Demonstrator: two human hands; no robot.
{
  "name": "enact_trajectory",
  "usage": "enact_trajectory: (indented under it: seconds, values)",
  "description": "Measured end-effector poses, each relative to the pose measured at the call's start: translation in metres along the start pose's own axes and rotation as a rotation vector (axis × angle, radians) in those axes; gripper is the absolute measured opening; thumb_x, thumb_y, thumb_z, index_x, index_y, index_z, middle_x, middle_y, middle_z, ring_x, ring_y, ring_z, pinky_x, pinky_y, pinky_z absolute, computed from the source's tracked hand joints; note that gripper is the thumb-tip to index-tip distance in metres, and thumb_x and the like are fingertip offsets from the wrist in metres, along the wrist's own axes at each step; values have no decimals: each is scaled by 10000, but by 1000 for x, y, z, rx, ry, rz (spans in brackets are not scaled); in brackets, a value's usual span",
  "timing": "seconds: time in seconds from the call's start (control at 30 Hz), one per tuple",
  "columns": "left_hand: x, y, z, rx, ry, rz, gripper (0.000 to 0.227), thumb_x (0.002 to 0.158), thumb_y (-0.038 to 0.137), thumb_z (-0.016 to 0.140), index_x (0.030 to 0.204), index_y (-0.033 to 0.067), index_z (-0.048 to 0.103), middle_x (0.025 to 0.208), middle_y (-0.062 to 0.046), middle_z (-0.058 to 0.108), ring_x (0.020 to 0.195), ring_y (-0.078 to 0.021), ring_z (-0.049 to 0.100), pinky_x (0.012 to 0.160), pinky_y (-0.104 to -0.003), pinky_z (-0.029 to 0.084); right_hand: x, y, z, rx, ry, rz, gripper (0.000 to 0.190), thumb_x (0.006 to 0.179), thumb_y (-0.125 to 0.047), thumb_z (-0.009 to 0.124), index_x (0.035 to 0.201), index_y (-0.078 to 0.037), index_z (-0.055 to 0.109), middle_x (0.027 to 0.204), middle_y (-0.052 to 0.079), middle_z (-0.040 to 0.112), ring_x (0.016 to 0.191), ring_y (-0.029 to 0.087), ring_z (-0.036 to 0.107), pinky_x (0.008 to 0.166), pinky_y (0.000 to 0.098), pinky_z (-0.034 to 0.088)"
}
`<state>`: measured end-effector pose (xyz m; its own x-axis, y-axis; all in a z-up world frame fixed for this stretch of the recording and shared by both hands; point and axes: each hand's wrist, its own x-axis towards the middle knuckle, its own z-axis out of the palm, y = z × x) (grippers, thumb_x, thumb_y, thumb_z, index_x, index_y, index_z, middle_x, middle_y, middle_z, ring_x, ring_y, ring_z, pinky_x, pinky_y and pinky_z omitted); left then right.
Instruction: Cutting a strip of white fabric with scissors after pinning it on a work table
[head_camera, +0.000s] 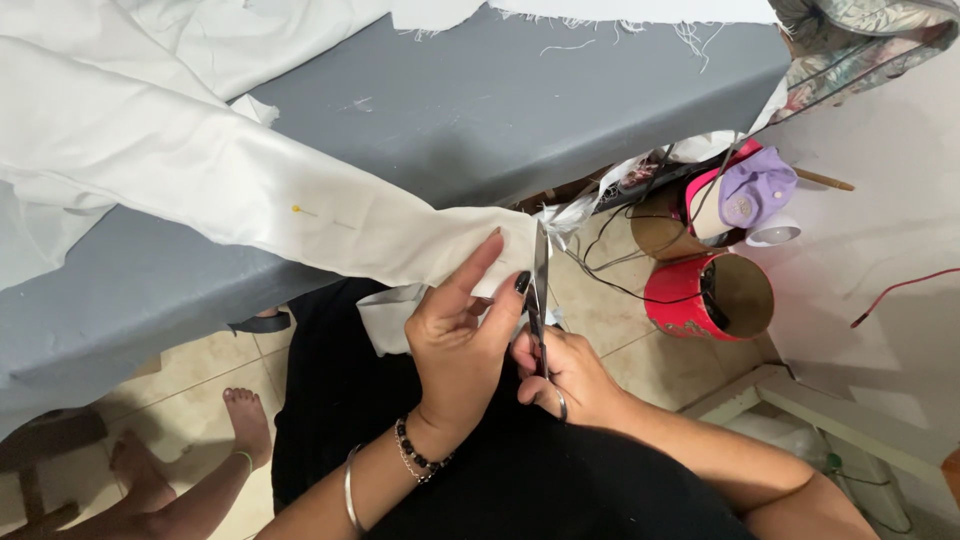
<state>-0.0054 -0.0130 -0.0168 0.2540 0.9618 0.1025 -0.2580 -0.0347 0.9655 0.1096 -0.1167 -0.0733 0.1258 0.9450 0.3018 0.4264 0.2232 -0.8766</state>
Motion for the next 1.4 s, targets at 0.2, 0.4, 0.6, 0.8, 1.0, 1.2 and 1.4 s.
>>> enact_trajectory:
  seconds: [0.2,0.4,0.6,0.8,1.0,1.2,1.4]
  values:
    - [1,-4,-4,11,-3,-5,477,790,-34,858,1245,51,746,982,-177,745,807,-49,590,732,-256,603,-4,6,-1,3,-13,-11,538,924,-653,619,818,-127,581,633,13,534,514,224,556,523,315,507]
    - [2,-5,-8,38,-4,3,470,783,-21,864,1233,61,754,1076,-176,780,861,-45,597,737,-246,608,-6,7,-3,-10,-33,-32,504,922,-611,664,816,-125,583,633,19,526,512,234,557,517,324,510]
    - [3,1,-9,104,5,37,459,776,40,883,1218,95,773,962,-134,780,783,-60,601,729,-246,600,-6,5,-5,-6,-39,-26,494,930,-591,676,803,-122,587,634,23,513,508,229,542,509,320,501]
    - [4,16,-17,179,-49,-1,411,822,81,834,1223,147,773,826,1,705,675,-65,479,668,-214,502,-14,-2,-12,-99,-118,79,313,880,-404,711,814,-150,541,691,4,495,575,209,496,559,311,466]
    - [3,26,-20,229,-104,-26,345,873,87,774,1210,157,773,843,151,633,572,-33,321,546,-180,352,-14,-12,-17,-183,-189,171,266,894,-335,692,827,-181,486,751,-17,497,651,184,463,616,304,434]
    - [4,31,-22,179,-120,10,339,889,46,744,1217,132,753,1125,66,790,546,-14,336,516,-175,351,-17,-10,-17,-186,-189,160,290,890,-335,716,815,-181,483,729,-21,484,638,181,458,606,299,426]
    - [5,32,-26,185,-142,20,350,896,26,752,1221,154,762,775,167,621,586,-36,318,550,-198,330,-14,-11,-19,-186,-200,167,346,923,-440,701,819,-185,492,732,-31,491,633,161,455,605,284,426]
